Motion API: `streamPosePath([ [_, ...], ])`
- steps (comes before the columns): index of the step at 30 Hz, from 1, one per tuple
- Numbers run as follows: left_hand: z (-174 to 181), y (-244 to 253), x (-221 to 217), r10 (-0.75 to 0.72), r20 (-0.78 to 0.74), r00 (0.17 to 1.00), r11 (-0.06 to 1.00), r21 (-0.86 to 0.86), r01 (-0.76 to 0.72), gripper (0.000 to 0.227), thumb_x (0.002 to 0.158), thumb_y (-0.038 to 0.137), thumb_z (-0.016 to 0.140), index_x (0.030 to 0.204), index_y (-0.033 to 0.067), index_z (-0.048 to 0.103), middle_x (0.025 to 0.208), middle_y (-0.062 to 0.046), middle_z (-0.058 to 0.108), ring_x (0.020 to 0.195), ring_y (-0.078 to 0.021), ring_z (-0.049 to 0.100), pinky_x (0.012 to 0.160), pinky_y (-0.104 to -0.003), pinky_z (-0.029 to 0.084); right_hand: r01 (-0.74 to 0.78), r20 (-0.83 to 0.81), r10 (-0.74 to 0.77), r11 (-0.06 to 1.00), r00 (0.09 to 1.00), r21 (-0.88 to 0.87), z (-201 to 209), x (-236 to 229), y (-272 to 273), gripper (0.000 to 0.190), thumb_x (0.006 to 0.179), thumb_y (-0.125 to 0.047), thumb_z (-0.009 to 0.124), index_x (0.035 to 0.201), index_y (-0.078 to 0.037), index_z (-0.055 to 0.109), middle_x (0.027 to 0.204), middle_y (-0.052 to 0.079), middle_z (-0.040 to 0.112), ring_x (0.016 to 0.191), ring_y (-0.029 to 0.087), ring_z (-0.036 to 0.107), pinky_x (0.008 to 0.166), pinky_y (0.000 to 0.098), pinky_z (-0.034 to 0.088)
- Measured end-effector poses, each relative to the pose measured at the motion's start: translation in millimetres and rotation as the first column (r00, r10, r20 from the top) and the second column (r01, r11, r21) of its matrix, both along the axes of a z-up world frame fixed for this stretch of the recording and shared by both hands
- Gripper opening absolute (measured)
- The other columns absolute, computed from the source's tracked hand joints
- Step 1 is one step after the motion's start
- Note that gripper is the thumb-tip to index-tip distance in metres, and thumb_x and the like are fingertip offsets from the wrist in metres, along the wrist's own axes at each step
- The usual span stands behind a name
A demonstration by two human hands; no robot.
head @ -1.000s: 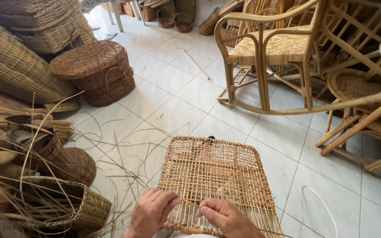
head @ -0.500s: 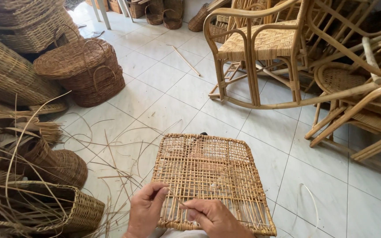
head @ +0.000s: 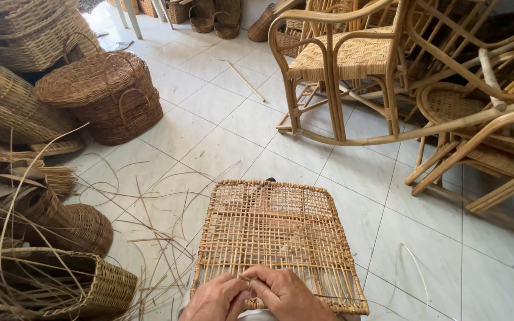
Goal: The person weaves thin strands of material into a square wicker panel by hand, periodically turning the panel and reaching for more material from a pile of long strips.
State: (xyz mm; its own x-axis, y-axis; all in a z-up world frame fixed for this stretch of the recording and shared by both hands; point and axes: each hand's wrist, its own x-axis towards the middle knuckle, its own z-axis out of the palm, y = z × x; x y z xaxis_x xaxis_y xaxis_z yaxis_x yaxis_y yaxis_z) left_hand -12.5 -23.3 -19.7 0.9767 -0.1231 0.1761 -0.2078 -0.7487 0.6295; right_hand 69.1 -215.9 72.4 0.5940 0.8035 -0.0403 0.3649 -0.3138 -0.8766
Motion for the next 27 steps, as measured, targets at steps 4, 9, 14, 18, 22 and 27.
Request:
streamPosePath([
  [4, 29, 4, -6, 0.09, -0.138, 0.986, 0.992, -0.072, -0.101, 0.023, 0.101, 0.037, 0.063, 0.088, 0.0193, 0.072, 0.078, 0.004, 0.064, 0.069, -0.0118, 0.062, 0.063, -0.032, 0.055, -0.05, -0.109, 0.037, 0.992, 0.993, -0.115, 12, 0, -3, 0.018, 0.104, -0.025, 0.057, 0.109, -0.02, 0.074, 0.082, -0.009, 0.07, 0.068, 0.004, 0.057, 0.063, 0.0237, 0.044],
  [9, 17, 7, -1, 0.175, -0.312, 0.934, 0.951, -0.192, -0.242, 0.046, 0.102, 0.051, 0.062, 0.069, 0.0202, 0.051, 0.066, 0.006, 0.05, 0.062, -0.0113, 0.046, 0.056, -0.033, 0.037, -0.072, -0.212, 0.036, 0.984, 0.977, -0.163, 18, -1, -3, 0.016, 0.104, -0.027, 0.059, 0.105, -0.019, 0.073, 0.081, -0.006, 0.071, 0.074, 0.004, 0.064, 0.067, 0.0232, 0.049],
  [14, 16, 0, 0, 0.198, -0.387, 0.9, 0.809, -0.454, -0.373, 0.038, 0.093, 0.037, 0.082, 0.066, 0.0157, 0.065, 0.059, 0.004, 0.056, 0.055, -0.0092, 0.049, 0.05, -0.029, 0.04, -0.019, -0.136, 0.005, 0.995, 0.991, -0.1, -4, 2, -6, 0.006, 0.1, -0.022, 0.067, 0.096, -0.018, 0.071, 0.082, -0.007, 0.067, 0.074, 0.006, 0.058, 0.067, 0.0265, 0.046],
  [18, 41, -10, -4, 0.118, -0.443, 0.889, 0.578, -0.697, -0.425, 0.023, 0.093, 0.024, 0.084, 0.088, 0.0082, 0.068, 0.065, -0.002, 0.064, 0.055, -0.0109, 0.054, 0.047, -0.026, 0.041, -0.043, -0.176, 0.052, 0.998, 0.983, 0.055, 5, -1, -6, 0.007, 0.1, -0.015, 0.067, 0.103, -0.015, 0.074, 0.09, -0.005, 0.073, 0.083, 0.008, 0.067, 0.076, 0.026, 0.053],
  [22, 31, -12, -5, 0.053, -0.296, 0.954, 0.492, -0.823, -0.283, 0.024, 0.089, 0.017, 0.075, 0.102, -0.0024, 0.08, 0.085, -0.015, 0.085, 0.076, -0.0204, 0.083, 0.07, -0.032, 0.073, -0.015, -0.259, 0.031, 0.998, 0.965, 0.065, 10, -3, -5, 0.011, 0.102, -0.021, 0.066, 0.105, -0.015, 0.076, 0.088, -0.005, 0.071, 0.081, 0.007, 0.064, 0.074, 0.0242, 0.051],
  [27, 20, -4, -7, 0.163, -0.143, 0.976, 0.749, -0.626, -0.217, 0.031, 0.088, 0.03, 0.077, 0.111, 0.0095, 0.081, 0.084, 0.001, 0.084, 0.071, -0.0072, 0.073, 0.066, -0.024, 0.063, 0.055, -0.459, 0.021, 0.987, 0.888, 0.152, 0, -2, -2, 0.019, 0.103, -0.019, 0.065, 0.111, -0.009, 0.079, 0.094, -0.003, 0.073, 0.084, 0.007, 0.063, 0.08, 0.0235, 0.051],
])
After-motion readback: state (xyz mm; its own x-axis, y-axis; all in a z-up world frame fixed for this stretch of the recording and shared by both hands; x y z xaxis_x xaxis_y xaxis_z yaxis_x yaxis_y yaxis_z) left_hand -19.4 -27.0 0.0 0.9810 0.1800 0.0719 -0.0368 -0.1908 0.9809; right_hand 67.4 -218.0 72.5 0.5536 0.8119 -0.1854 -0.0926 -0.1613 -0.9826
